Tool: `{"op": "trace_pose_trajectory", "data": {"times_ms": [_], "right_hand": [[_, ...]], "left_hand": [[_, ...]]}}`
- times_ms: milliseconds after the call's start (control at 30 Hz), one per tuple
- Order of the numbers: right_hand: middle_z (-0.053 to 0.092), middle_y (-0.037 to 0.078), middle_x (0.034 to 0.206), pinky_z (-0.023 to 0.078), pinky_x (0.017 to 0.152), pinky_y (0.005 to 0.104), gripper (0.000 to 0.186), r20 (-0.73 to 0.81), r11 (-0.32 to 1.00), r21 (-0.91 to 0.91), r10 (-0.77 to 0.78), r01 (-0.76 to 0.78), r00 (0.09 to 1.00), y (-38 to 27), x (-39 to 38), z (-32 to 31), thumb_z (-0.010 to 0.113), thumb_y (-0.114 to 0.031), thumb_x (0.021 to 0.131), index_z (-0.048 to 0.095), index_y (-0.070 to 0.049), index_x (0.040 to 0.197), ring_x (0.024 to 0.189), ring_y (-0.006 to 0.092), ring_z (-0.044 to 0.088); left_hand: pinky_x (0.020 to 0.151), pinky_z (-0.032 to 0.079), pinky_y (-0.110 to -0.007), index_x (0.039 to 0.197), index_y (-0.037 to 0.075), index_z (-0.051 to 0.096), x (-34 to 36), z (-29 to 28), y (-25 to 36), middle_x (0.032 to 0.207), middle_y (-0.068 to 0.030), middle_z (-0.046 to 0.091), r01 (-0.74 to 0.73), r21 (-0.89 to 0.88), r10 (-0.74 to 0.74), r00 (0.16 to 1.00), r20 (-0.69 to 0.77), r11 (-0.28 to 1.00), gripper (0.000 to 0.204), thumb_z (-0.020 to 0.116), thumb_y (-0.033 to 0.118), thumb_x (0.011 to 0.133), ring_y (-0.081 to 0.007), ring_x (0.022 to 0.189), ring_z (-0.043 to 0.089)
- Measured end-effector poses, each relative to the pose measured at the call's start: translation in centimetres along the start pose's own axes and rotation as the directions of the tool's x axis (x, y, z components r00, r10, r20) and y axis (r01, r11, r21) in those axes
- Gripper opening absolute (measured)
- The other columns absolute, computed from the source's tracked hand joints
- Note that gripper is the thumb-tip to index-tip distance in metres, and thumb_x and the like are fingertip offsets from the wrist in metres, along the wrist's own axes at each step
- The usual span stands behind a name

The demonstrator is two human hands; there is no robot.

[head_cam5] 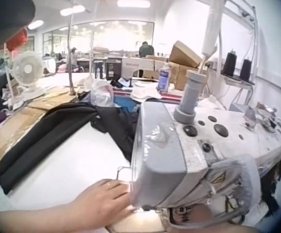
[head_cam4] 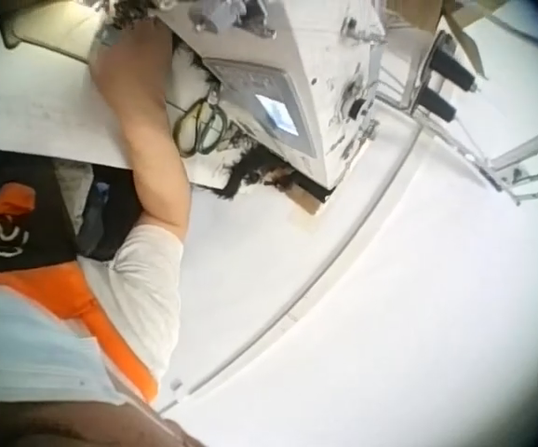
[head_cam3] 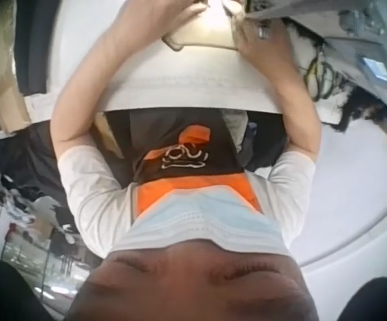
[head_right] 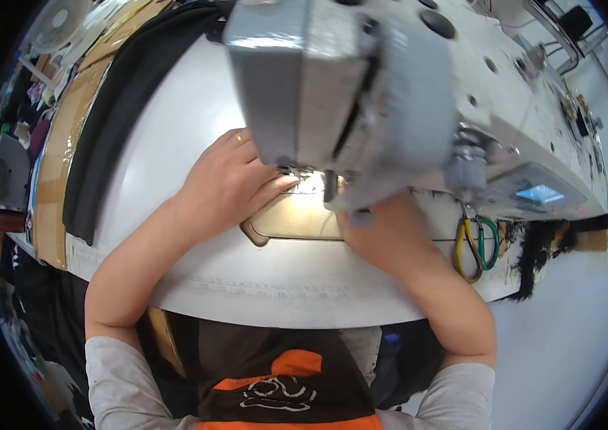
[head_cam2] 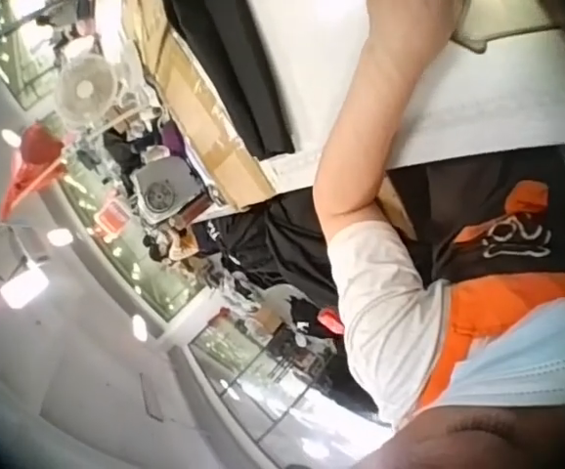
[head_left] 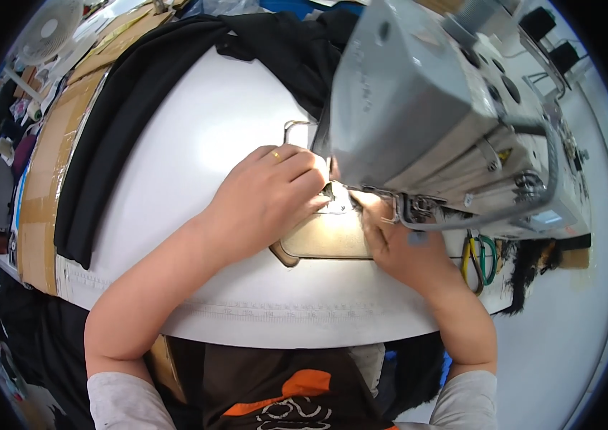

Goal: Sewing a black fur trim onto a black fabric garment using an industrial sewing machine.

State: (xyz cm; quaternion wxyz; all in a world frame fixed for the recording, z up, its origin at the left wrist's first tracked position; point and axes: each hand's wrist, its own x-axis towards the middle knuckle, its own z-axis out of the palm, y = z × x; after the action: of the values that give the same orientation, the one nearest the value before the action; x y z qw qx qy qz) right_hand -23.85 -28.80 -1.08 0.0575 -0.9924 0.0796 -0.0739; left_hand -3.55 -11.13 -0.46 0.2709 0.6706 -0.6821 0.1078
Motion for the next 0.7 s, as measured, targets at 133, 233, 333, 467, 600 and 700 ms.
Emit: {"op": "trace_pose_trajectory", "data": {"times_ms": [133,233,333,467,600,700], "right_hand": [[0.067,0.008,0.105,0.055,0.081,0.0451,0.023,-0.023,0.954,-0.271,-0.137,0.125,0.990,2.2,-0.7,1.5,0.065,-0.018,0.097,0.072,-0.011,0.118,0.098,0.0290,0.067],[0.069,0.011,0.115,0.055,0.085,0.0472,0.026,-0.094,0.998,0.014,-0.058,0.059,0.994,2.2,0.5,1.8,0.064,-0.021,0.099,0.072,-0.013,0.123,0.104,0.0333,0.067],[0.069,0.014,0.122,0.055,0.090,0.0485,0.029,-0.175,0.882,-0.429,-0.291,0.194,0.941,3.4,1.0,2.5,0.065,-0.023,0.099,0.071,-0.014,0.127,0.109,0.0336,0.066],[0.069,0.020,0.125,0.053,0.098,0.0512,0.031,0.078,0.970,-0.244,0.017,0.003,0.997,2.2,1.9,0.7,0.065,-0.023,0.100,0.070,-0.015,0.129,0.118,0.0361,0.065],[0.069,0.020,0.127,0.052,0.101,0.0490,0.031,-0.007,0.967,0.099,0.239,-0.237,0.971,0.8,2.8,0.0,0.064,-0.022,0.100,0.070,-0.016,0.130,0.121,0.0341,0.064],[0.073,0.018,0.114,0.052,0.096,0.0472,0.033,-0.086,0.943,0.233,0.263,-0.237,0.961,1.6,2.2,1.0,0.066,-0.029,0.097,0.070,-0.004,0.117,0.105,0.0372,0.069]], "left_hand": [[0.086,0.050,-0.042,0.098,0.005,0.069,1.0,0.8,-2.7,0.104,-0.0083,0.065,0.111,-0.028,-0.111,0.994,0.013,0.993,0.015,0.075,0.013,0.086,-0.0306,0.100,0.060],[0.088,0.048,-0.043,0.098,0.007,0.069,1.3,1.0,-5.4,0.102,-0.0073,0.064,0.144,0.113,-0.135,0.988,-0.078,0.983,0.013,0.073,0.015,0.089,-0.0306,0.098,0.059],[0.088,0.047,-0.043,0.100,0.006,0.065,1.5,0.4,-7.6,0.099,-0.0086,0.061,0.145,0.254,-0.122,0.987,-0.106,0.956,0.014,0.071,0.016,0.091,-0.0304,0.098,0.058],[0.090,0.047,-0.043,0.099,0.006,0.062,0.5,-1.5,-8.9,0.099,-0.0103,0.059,0.165,0.186,-0.156,0.986,-0.063,0.969,0.016,0.071,0.018,0.093,-0.0310,0.099,0.057],[0.099,0.046,-0.041,0.100,0.004,0.063,-2.1,-4.9,-9.2,0.106,-0.0119,0.064,0.064,0.253,-0.110,0.979,0.172,0.965,0.019,0.069,0.021,0.094,-0.0313,0.109,0.059],[0.103,0.046,-0.041,0.100,0.005,0.066,-3.2,-6.6,-9.6,0.110,-0.0114,0.065,0.034,0.379,-0.112,0.976,0.187,0.925,0.015,0.069,0.013,0.088,-0.0297,0.113,0.059]]}}
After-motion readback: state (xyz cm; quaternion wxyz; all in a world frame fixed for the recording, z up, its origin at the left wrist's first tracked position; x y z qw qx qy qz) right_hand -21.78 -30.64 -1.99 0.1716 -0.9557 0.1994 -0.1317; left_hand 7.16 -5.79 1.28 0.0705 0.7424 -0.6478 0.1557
